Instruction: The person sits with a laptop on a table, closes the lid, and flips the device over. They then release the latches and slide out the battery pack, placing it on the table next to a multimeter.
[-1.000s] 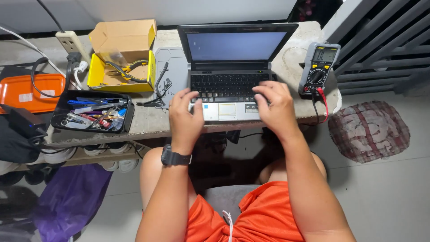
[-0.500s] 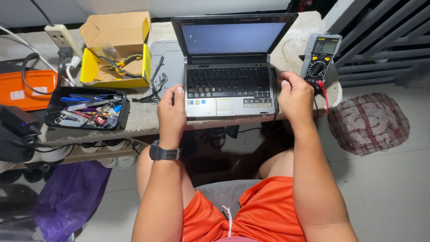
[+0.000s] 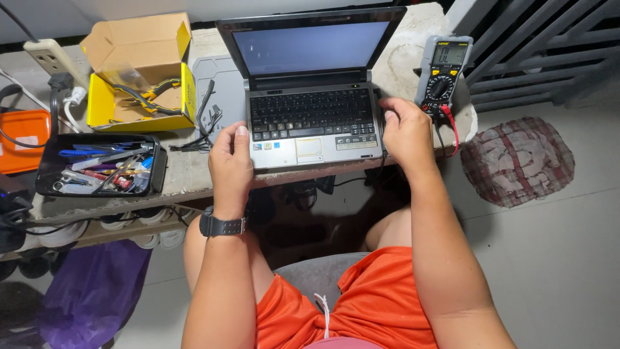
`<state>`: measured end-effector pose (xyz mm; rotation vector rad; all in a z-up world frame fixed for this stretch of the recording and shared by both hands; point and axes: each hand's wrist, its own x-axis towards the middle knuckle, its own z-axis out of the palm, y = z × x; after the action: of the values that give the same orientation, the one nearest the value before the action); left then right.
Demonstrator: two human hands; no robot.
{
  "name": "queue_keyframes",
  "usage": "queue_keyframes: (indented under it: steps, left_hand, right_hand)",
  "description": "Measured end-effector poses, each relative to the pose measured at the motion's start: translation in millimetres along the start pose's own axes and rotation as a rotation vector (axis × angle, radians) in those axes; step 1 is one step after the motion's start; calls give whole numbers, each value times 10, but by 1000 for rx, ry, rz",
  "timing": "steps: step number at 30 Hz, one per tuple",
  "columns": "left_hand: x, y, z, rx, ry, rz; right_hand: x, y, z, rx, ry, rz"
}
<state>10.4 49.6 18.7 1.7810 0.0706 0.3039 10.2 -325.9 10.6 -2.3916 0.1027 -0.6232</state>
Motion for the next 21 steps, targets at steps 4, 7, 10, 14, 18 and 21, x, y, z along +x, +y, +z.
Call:
queue_keyframes:
  steps: [4, 7, 10, 14, 18, 21]
  left_hand:
    - [-11, 4, -1, -3, 0, 12]
    - [-9, -11, 3, -1, 2, 13]
    - [-8, -18, 6, 4, 2, 27]
    - [-5, -26, 7, 6, 3, 27]
    - [2, -31, 5, 9, -1, 23]
    - [3, -39, 6, 4, 0, 25]
  right_hand:
    - [3, 3, 6, 8, -18, -19]
    - [-9, 27, 21, -5, -25, -30]
    - [-11, 26, 25, -6, -24, -38]
    - [-10, 12, 27, -12, -39, -37]
    - [-6, 6, 28, -15, -48, -57]
    - [-7, 7, 21, -16, -51, -61]
